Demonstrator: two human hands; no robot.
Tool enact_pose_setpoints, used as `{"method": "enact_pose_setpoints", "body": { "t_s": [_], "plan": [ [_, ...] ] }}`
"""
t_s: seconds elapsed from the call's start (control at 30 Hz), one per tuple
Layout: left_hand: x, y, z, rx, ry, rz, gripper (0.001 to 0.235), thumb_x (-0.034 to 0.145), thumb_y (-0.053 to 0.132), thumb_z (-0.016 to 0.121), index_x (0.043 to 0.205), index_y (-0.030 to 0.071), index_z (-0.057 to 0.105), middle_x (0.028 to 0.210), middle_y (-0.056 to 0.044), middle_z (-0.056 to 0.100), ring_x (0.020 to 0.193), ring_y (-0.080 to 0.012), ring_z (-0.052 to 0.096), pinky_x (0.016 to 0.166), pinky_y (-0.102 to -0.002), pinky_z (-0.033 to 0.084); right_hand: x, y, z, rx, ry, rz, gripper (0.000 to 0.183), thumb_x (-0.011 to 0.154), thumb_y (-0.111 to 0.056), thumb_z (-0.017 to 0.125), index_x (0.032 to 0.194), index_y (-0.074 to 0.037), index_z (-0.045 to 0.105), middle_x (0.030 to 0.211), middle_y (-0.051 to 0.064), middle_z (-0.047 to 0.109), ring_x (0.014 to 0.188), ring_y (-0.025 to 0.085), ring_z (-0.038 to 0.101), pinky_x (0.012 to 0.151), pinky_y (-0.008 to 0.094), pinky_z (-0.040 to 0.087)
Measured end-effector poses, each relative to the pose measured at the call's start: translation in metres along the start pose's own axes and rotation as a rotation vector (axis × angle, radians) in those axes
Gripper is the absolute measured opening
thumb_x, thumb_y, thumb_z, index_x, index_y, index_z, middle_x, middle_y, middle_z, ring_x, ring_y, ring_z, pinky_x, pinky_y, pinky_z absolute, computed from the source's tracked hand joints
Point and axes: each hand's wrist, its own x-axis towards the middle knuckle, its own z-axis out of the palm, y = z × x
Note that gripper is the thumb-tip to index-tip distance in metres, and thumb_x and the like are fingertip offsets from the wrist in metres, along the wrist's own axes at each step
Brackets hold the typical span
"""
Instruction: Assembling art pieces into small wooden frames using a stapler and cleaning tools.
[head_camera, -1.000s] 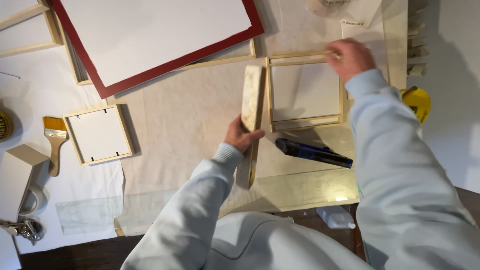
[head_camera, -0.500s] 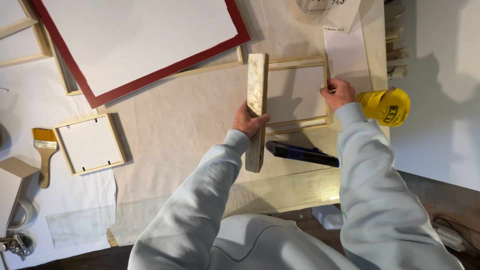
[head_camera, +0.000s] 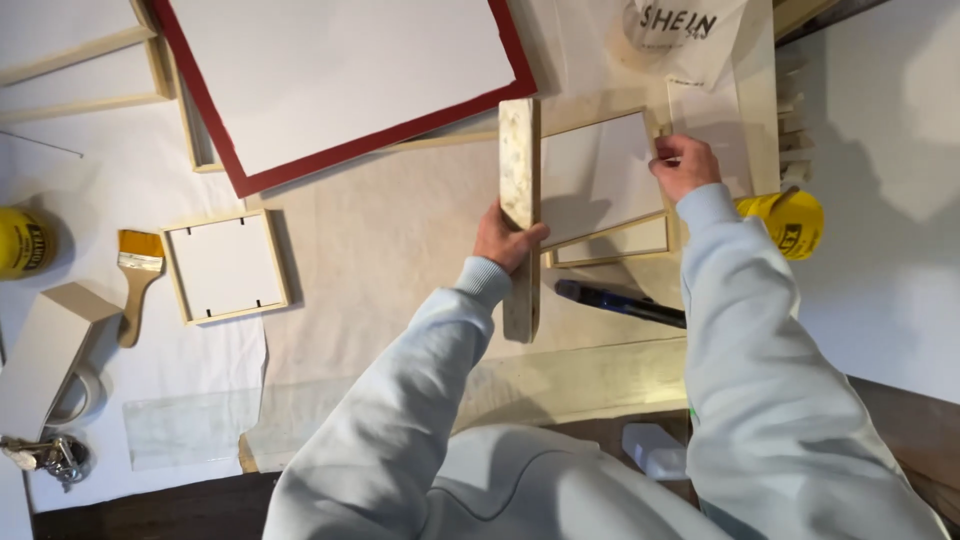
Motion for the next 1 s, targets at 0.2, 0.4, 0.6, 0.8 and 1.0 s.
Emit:
{"method": "enact_pose_setpoints", "body": {
  "t_s": [0.2, 0.4, 0.6, 0.8, 1.0],
  "plan": [
    [-0.038, -0.08, -0.073, -0.319, 0.094, 0.11, 0.073, 0.066, 0.007, 0.1, 0.13, 0.001, 0.066, 0.126, -0.026, 0.073, 0.122, -0.041, 0.069, 0.106, -0.055, 0.056, -0.032, -0.123, 0.027, -0.041, -0.12, -0.154, 0.034, 0.09, -0.017, 0.072, 0.123, -0.023, 0.078, 0.115, 0.004, 0.08, 0.116, 0.032, 0.073, 0.101, 0.048, 0.059],
    [-0.118, -0.113, -0.144, -0.396, 0.172, 0.052, 0.071, 0.066, 0.006, 0.101, 0.128, 0.001, 0.067, 0.126, -0.02, 0.075, 0.117, -0.0295, 0.068, 0.103, -0.049, 0.057, -0.054, -0.219, 0.106, -0.196, -0.226, -0.259, 0.024, 0.09, -0.021, 0.073, 0.113, -0.028, 0.079, 0.108, 0.001, 0.082, 0.113, 0.031, 0.075, 0.099, 0.05, 0.06],
    [-0.15, -0.132, -0.159, -0.455, 0.237, -0.066, 0.067, 0.064, 0.005, 0.102, 0.123, 0.002, 0.069, 0.112, -0.015, 0.076, 0.106, -0.0251, 0.069, 0.096, -0.045, 0.059, -0.106, -0.259, 0.142, -0.227, -0.276, -0.428, 0.03, 0.098, -0.013, 0.069, 0.124, -0.025, 0.077, 0.114, 0.003, 0.081, 0.112, 0.033, 0.075, 0.1, 0.052, 0.06],
    [-0.155, -0.162, -0.154, -0.463, 0.163, -0.156, 0.065, 0.064, 0.008, 0.103, 0.119, 0.002, 0.069, 0.108, -0.016, 0.076, 0.103, -0.0271, 0.071, 0.091, -0.047, 0.06, -0.114, -0.294, 0.149, -0.176, -0.304, -0.63, 0.031, 0.102, -0.003, 0.068, 0.127, -0.019, 0.077, 0.118, 0.012, 0.079, 0.112, 0.037, 0.075, 0.098, 0.053, 0.06],
    [-0.146, -0.184, -0.167, -0.687, 0.084, -0.216, 0.072, 0.062, -0.013, 0.097, 0.126, -0.005, 0.065, 0.123, -0.024, 0.073, 0.119, -0.0389, 0.072, 0.097, -0.054, 0.062, -0.091, -0.265, 0.195, -0.267, -0.098, -0.692, 0.03, 0.104, -0.02, 0.072, 0.132, -0.032, 0.074, 0.118, -0.005, 0.072, 0.117, 0.019, 0.069, 0.106, 0.039, 0.056]
  ]
}}
